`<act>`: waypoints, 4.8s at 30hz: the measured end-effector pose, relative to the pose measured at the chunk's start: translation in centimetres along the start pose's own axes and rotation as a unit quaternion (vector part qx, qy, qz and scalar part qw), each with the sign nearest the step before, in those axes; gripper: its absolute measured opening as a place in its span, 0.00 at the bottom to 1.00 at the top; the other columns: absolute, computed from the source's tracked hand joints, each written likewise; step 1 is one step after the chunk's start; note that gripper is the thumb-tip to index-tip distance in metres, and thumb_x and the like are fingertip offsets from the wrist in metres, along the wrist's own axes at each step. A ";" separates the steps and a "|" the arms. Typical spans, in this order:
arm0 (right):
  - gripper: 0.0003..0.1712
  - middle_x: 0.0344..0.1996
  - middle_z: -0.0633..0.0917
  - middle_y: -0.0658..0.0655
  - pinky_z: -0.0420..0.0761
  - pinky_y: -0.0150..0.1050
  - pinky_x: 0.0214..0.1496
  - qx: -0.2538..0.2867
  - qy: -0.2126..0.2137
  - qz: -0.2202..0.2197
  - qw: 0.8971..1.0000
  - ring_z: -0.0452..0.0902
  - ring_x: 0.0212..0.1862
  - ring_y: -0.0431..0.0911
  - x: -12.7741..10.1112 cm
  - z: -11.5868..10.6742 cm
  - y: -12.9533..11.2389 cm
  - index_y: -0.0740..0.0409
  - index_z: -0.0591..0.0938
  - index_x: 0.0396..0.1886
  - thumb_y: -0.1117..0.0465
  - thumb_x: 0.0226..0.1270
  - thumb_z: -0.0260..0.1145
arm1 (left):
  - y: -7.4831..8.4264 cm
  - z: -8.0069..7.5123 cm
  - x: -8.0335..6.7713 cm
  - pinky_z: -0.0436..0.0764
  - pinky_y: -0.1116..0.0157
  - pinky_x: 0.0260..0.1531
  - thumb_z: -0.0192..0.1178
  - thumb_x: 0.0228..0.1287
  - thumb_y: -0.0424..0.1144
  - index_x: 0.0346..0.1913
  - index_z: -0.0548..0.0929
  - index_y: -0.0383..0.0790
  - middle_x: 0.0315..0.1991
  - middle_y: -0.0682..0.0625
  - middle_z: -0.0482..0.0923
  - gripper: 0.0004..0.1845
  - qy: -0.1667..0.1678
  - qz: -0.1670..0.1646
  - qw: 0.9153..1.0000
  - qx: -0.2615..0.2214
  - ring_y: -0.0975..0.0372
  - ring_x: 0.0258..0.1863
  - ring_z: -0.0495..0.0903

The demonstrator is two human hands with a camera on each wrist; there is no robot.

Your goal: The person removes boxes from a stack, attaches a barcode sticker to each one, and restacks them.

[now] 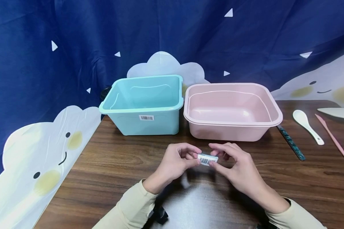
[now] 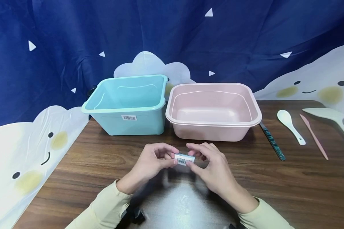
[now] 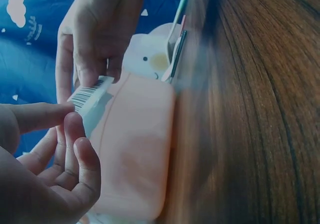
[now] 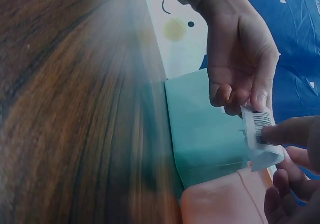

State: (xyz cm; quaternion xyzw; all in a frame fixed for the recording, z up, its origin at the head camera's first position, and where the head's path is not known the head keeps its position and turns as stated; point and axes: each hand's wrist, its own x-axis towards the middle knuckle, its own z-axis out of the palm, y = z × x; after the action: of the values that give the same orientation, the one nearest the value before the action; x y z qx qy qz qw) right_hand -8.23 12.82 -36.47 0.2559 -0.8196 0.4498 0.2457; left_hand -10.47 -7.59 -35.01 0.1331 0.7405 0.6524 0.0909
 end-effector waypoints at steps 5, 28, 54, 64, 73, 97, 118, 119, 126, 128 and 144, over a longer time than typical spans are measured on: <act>0.34 0.40 0.88 0.49 0.75 0.18 0.53 0.015 -0.004 -0.011 1.000 0.80 0.44 0.35 -0.1 0.0 0.1 0.56 0.85 0.54 0.77 0.43 0.80 | 0.2 0.0 -0.1 0.76 0.76 0.25 0.69 0.52 0.19 0.41 0.87 0.26 0.28 0.48 0.82 0.12 0.007 -0.009 1.000 -0.001 0.69 0.24 0.76; 0.26 0.33 0.90 0.56 0.83 0.24 0.41 0.110 -0.006 0.013 0.994 0.83 0.37 0.33 -0.3 0.4 0.0 0.64 0.86 0.51 0.82 0.50 0.73 | 0.6 -0.1 -0.3 0.80 0.73 0.31 0.71 0.56 0.28 0.42 0.86 0.33 0.36 0.40 0.85 0.10 -0.026 0.044 0.994 0.092 0.71 0.29 0.78; 0.24 0.31 0.90 0.55 0.84 0.25 0.39 0.104 -0.023 0.086 0.991 0.83 0.35 0.32 -0.5 0.2 -0.9 0.63 0.85 0.52 0.76 0.54 0.75 | 0.6 0.0 -0.4 0.78 0.75 0.28 0.70 0.60 0.29 0.42 0.87 0.32 0.31 0.40 0.85 0.08 -0.025 0.059 0.993 0.098 0.71 0.24 0.77; 0.18 0.24 0.85 0.49 0.78 0.27 0.26 0.087 -0.008 0.094 0.992 0.77 0.26 0.33 -0.5 0.3 -0.9 0.59 0.87 0.47 0.74 0.56 0.75 | 0.7 0.1 -0.5 0.78 0.76 0.28 0.69 0.59 0.27 0.44 0.87 0.31 0.31 0.39 0.84 0.10 -0.046 0.055 0.994 0.078 0.71 0.25 0.76; 0.14 0.24 0.86 0.48 0.77 0.28 0.26 0.085 -0.008 0.091 0.992 0.77 0.26 0.33 -0.6 0.3 -0.9 0.59 0.87 0.43 0.73 0.58 0.74 | 0.4 0.1 -0.4 0.84 0.65 0.26 0.68 0.61 0.27 0.41 0.85 0.27 0.30 0.36 0.83 0.08 -0.043 0.047 0.997 0.045 0.68 0.22 0.77; 0.12 0.27 0.87 0.48 0.80 0.25 0.30 0.069 0.042 0.109 0.991 0.79 0.30 0.32 0.0 -0.4 -0.7 0.59 0.85 0.38 0.75 0.57 0.73 | 0.0 -0.1 -0.1 0.78 0.75 0.25 0.67 0.58 0.23 0.45 0.84 0.24 0.33 0.29 0.83 0.12 -0.051 0.057 0.997 0.009 0.70 0.24 0.78; 0.15 0.24 0.82 0.41 0.75 0.22 0.28 0.027 0.082 0.108 0.990 0.75 0.26 0.32 1.1 -2.8 -0.4 0.59 0.89 0.40 0.75 0.53 0.76 | -0.4 -0.4 0.0 0.76 0.75 0.27 0.63 0.58 0.22 0.44 0.85 0.29 0.32 0.33 0.85 0.11 -0.040 0.070 0.994 0.070 0.71 0.25 0.76; 0.15 0.24 0.82 0.41 0.74 0.22 0.28 0.020 0.083 0.109 0.990 0.74 0.26 0.32 1.2 -2.9 -0.4 0.58 0.89 0.40 0.74 0.53 0.76 | -0.4 -0.4 0.0 0.75 0.75 0.28 0.62 0.58 0.22 0.44 0.85 0.29 0.32 0.34 0.85 0.11 -0.042 0.071 0.994 0.075 0.72 0.25 0.76; 0.16 0.23 0.80 0.42 0.71 0.25 0.25 0.013 0.074 0.115 0.990 0.72 0.24 0.34 1.2 -3.2 -0.2 0.57 0.89 0.43 0.73 0.55 0.76 | -0.5 -0.3 0.0 0.80 0.74 0.29 0.64 0.61 0.24 0.43 0.86 0.29 0.33 0.34 0.86 0.08 -0.063 0.063 0.992 0.089 0.72 0.26 0.79; 0.16 0.23 0.80 0.42 0.71 0.25 0.25 0.011 0.070 0.116 0.991 0.72 0.24 0.34 1.2 -3.2 -0.2 0.56 0.89 0.44 0.72 0.55 0.76 | -0.6 -0.3 0.0 0.84 0.69 0.30 0.65 0.62 0.24 0.43 0.85 0.28 0.33 0.34 0.86 0.08 -0.071 0.060 0.992 0.089 0.69 0.26 0.80; 0.16 0.25 0.82 0.44 0.73 0.24 0.28 0.003 0.048 0.119 0.992 0.74 0.27 0.34 1.2 -3.3 -0.4 0.56 0.89 0.45 0.71 0.56 0.76 | -0.8 -0.3 0.0 0.80 0.74 0.31 0.66 0.63 0.30 0.41 0.86 0.30 0.32 0.38 0.87 0.07 -0.087 0.043 0.987 0.125 0.70 0.26 0.80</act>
State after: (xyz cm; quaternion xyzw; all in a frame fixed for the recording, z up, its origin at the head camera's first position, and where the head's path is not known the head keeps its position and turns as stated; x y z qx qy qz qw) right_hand -8.34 15.23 -33.91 0.1350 -0.8299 0.4906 0.2287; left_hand -10.61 -8.01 -35.79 0.2318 0.7990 0.5439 0.1095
